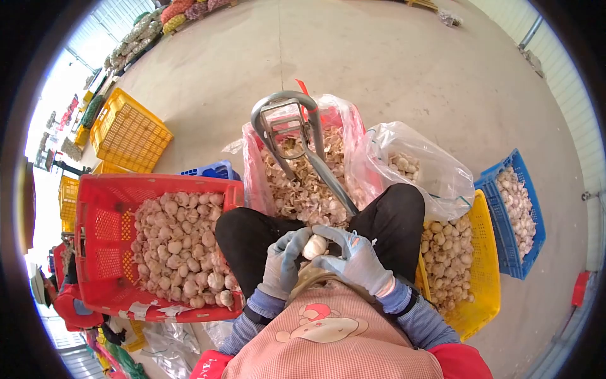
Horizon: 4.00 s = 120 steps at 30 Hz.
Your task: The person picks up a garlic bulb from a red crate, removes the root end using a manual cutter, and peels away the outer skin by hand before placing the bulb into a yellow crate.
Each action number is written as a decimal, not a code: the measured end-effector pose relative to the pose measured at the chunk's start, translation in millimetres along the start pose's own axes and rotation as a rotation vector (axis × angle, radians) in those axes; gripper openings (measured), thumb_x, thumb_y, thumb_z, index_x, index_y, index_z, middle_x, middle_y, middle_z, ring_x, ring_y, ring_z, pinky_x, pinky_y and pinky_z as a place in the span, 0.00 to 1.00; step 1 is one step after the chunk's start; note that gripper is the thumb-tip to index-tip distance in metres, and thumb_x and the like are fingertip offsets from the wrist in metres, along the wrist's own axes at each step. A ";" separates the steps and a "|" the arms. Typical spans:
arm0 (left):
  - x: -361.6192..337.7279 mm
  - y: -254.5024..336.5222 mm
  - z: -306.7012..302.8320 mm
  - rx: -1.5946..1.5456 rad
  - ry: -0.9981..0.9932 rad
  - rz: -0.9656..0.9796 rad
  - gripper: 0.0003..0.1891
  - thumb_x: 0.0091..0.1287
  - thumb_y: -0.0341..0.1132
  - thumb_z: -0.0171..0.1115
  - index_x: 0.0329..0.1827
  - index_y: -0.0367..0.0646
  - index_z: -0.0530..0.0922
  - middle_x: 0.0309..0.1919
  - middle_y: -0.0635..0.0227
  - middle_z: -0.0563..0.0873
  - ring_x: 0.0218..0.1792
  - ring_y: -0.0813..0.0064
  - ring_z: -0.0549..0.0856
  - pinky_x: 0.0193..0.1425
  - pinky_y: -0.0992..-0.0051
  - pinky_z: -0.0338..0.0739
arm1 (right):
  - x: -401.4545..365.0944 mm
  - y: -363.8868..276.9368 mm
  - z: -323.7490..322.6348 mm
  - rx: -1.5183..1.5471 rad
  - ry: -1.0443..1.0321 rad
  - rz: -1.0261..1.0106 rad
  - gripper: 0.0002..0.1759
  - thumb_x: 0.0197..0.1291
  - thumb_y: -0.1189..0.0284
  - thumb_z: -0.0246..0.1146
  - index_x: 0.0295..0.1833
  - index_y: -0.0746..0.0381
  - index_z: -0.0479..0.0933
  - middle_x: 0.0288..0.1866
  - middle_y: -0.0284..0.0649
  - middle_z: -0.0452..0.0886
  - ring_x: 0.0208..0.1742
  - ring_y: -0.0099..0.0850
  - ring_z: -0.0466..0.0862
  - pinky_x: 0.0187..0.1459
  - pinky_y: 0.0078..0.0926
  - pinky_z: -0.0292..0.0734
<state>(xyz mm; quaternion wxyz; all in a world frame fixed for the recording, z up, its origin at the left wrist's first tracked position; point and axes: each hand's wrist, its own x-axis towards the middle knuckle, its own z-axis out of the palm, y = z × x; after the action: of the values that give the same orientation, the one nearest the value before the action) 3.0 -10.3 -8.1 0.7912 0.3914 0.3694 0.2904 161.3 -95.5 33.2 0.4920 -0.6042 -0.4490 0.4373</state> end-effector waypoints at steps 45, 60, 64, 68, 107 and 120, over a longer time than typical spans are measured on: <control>-5.4 21.3 -254.7 2.019 0.298 -0.098 0.33 0.50 0.46 0.71 0.64 0.53 0.79 0.44 0.56 0.89 0.48 0.51 0.87 0.53 0.57 0.81 | -53.7 -26.5 -135.0 -0.688 0.494 0.095 0.17 0.70 0.73 0.58 0.59 0.71 0.77 0.54 0.48 0.83 0.56 0.33 0.82 0.60 0.30 0.74; -20.8 79.2 -67.1 0.129 -0.001 0.260 0.39 0.61 0.26 0.69 0.76 0.35 0.63 0.62 0.61 0.78 0.58 0.73 0.80 0.63 0.74 0.75 | 45.1 -27.5 35.1 0.015 -0.055 -0.042 0.20 0.70 0.69 0.63 0.61 0.70 0.77 0.55 0.45 0.85 0.53 0.28 0.84 0.54 0.25 0.78; 2.2 50.4 -28.4 0.416 -0.100 0.293 0.38 0.55 0.24 0.73 0.72 0.33 0.68 0.60 0.63 0.81 0.60 0.77 0.78 0.66 0.74 0.72 | 50.6 -11.3 38.4 0.094 -0.065 0.006 0.14 0.67 0.72 0.63 0.56 0.64 0.81 0.53 0.46 0.86 0.53 0.34 0.86 0.54 0.30 0.79; 27.9 9.3 -30.6 0.364 0.019 0.186 0.35 0.55 0.27 0.78 0.67 0.32 0.73 0.55 0.65 0.85 0.54 0.79 0.82 0.62 0.76 0.76 | 44.0 -20.4 36.4 -0.336 0.062 -0.364 0.13 0.57 0.77 0.66 0.49 0.59 0.85 0.50 0.48 0.86 0.53 0.46 0.85 0.54 0.36 0.80; 42.8 19.2 8.4 0.335 0.148 -0.037 0.21 0.75 0.48 0.59 0.36 0.36 0.85 0.21 0.67 0.85 0.22 0.80 0.84 0.26 0.79 0.76 | 49.9 -3.3 6.5 0.106 0.193 0.097 0.28 0.63 0.60 0.70 0.60 0.69 0.77 0.48 0.43 0.85 0.47 0.27 0.84 0.49 0.26 0.79; 51.8 29.3 -6.8 -0.063 -0.049 0.086 0.31 0.63 0.28 0.70 0.70 0.36 0.70 0.54 0.65 0.84 0.51 0.75 0.85 0.59 0.72 0.81 | 63.3 -11.1 -18.1 -0.167 0.462 -0.132 0.18 0.70 0.65 0.60 0.55 0.69 0.80 0.34 0.45 0.88 0.34 0.26 0.87 0.35 0.26 0.79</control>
<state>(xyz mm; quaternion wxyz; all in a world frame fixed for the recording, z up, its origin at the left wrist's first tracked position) 21.4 46.7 -5.1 0.7986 0.3890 0.3235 0.3260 191.1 -36.3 41.1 0.5573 -0.6962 -0.3976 0.2159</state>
